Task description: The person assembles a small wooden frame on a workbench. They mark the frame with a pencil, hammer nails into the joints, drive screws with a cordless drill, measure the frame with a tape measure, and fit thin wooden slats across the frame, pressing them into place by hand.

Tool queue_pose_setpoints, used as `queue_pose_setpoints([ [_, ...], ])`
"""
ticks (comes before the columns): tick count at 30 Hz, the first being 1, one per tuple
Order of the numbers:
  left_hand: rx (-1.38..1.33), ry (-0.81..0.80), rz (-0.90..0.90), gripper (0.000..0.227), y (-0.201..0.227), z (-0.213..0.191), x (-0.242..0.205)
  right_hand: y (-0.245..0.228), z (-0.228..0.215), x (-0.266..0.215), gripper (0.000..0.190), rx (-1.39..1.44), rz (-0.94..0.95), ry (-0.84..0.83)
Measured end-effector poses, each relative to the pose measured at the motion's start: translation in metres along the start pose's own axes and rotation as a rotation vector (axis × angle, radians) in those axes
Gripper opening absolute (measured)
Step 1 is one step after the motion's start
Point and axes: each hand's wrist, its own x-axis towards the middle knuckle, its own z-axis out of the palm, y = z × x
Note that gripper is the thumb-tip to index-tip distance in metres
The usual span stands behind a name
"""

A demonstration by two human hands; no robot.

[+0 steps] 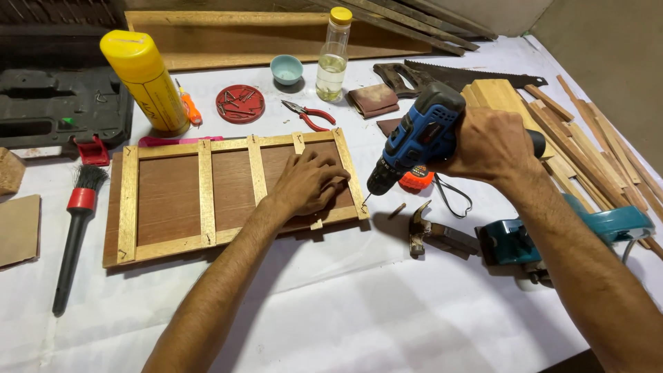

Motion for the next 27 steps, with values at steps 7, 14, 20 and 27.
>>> queue_pose_setpoints([
  [7, 0.025, 0.009, -0.007, 0.041, 0.003, -0.003, -0.002, 0.014, 0.017, 0.005, 0.064, 0.014, -0.014, -0.074],
  [14, 0.004, -0.001, -0.019, 0.040, 0.003, -0.002, -0.001, 0.019, 0.028, 0.001, 0.062, 0.023, -0.021, -0.070],
  [20, 0.016, -0.009, -0.028, 0.040, 0.006, -0.007, -0.002, 0.018, 0.026, 0.000, 0.059, 0.008, -0.021, -0.073],
  [27, 0.040, -0.003, -0.028, 0.037, 0.000, -0.002, 0.002, 0.010, 0.013, 0.001, 0.063, 0.013, 0.004, -0.056],
])
